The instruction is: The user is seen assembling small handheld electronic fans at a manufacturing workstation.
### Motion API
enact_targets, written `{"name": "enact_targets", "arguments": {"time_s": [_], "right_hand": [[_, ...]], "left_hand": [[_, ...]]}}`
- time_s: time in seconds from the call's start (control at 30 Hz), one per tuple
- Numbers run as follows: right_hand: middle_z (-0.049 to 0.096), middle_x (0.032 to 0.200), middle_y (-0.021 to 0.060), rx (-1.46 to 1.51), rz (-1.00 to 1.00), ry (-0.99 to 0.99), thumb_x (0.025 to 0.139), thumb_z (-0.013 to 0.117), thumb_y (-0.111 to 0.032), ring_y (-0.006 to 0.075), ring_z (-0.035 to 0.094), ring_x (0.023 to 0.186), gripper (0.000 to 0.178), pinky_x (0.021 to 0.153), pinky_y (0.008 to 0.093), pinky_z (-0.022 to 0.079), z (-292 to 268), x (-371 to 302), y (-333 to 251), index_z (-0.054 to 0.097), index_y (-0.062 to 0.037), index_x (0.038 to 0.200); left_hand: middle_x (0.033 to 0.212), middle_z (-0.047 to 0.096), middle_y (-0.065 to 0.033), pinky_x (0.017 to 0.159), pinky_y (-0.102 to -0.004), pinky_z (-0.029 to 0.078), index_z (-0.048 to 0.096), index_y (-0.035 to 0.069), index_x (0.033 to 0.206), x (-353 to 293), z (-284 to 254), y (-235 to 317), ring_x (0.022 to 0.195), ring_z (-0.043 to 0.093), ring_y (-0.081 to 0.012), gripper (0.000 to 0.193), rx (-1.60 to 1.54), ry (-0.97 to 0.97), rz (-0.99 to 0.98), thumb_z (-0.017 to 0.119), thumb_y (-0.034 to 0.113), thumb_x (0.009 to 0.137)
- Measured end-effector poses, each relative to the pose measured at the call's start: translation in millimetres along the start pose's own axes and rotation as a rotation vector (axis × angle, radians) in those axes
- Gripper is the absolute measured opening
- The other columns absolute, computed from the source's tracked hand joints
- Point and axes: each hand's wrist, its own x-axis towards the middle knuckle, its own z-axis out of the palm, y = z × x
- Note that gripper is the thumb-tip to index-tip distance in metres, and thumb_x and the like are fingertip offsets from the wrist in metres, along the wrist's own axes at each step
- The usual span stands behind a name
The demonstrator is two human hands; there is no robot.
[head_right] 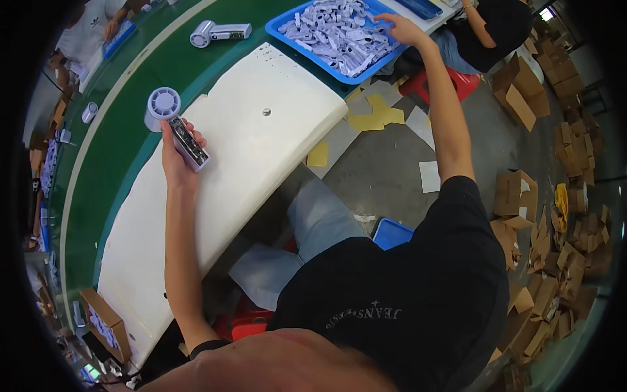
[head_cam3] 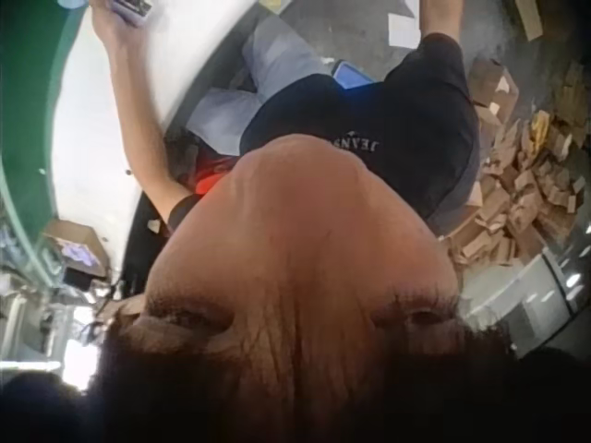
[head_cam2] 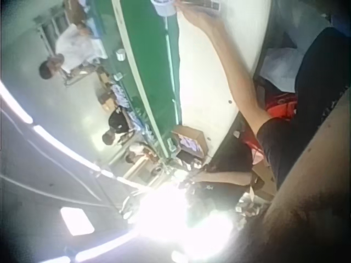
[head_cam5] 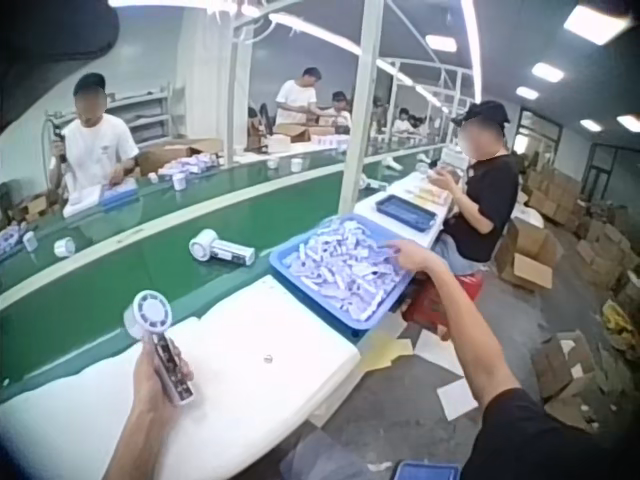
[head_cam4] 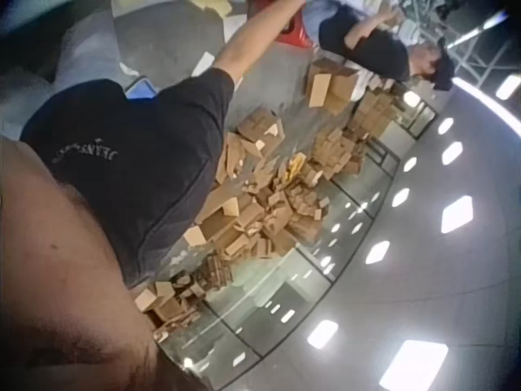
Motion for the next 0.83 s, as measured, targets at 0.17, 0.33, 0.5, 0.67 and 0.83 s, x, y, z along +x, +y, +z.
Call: {"name": "enact_targets", "arguments": {"time_s": [0.17,0.33,0.5,0.67,0.83], "right_hand": [[0.064,0.106,0.0122,0.092,0.041,-0.160,0.086,0.059,-0.007,0.0229,0.061,0.096,0.030,0.082,0.0313,0.047,11,23,18,0.059,-0.0067,0.116],[0.063,0.105,0.0107,0.587,0.116,-0.013,0.087,0.060,-0.010,0.0168,0.059,0.093,0.026,0.083,0.0262,0.045,20,25,6,0.057,-0.0027,0.112],[0.065,0.099,0.0067,1.043,-0.005,-0.057,0.088,0.062,-0.016,0.0127,0.059,0.089,0.023,0.079,0.0242,0.044,4,-3,-93,0.059,-0.0045,0.108],[0.063,0.097,0.0100,0.970,-0.192,-0.100,0.091,0.057,-0.017,0.0127,0.055,0.085,0.029,0.082,0.0253,0.044,-23,-8,-150,0.054,-0.0053,0.118],[0.062,0.105,0.0119,0.818,-0.021,-0.034,0.094,0.052,-0.016,0.0158,0.056,0.089,0.030,0.084,0.0257,0.043,-15,1,-140,0.053,-0.0118,0.123]], "left_hand": [[0.078,0.054,-0.0048,0.057,-0.0278,0.047,0.050,0.003,0.093,2,2,-10,0.062,0.056,-0.0150,0.044,0.085,-0.027,-0.008,0.044,0.046,0.096],[0.077,0.054,-0.0046,0.057,-0.0271,0.048,0.050,0.003,0.093,2,-1,-16,0.062,0.057,-0.0148,0.042,0.057,0.001,-0.006,0.044,0.045,0.096],[0.076,0.055,-0.0051,0.056,-0.0267,0.049,0.051,0.004,0.092,1,-5,-2,0.061,0.058,-0.0149,0.042,0.035,-0.034,-0.013,0.045,0.045,0.096],[0.075,0.056,-0.0061,0.056,-0.0271,0.050,0.051,0.003,0.092,12,14,-2,0.061,0.059,-0.0150,0.044,0.020,-0.100,-0.011,0.046,0.047,0.094],[0.075,0.056,-0.0066,0.056,-0.0275,0.050,0.051,0.003,0.092,14,14,-2,0.061,0.059,-0.0154,0.045,0.070,-0.103,-0.011,0.047,0.049,0.093]]}}
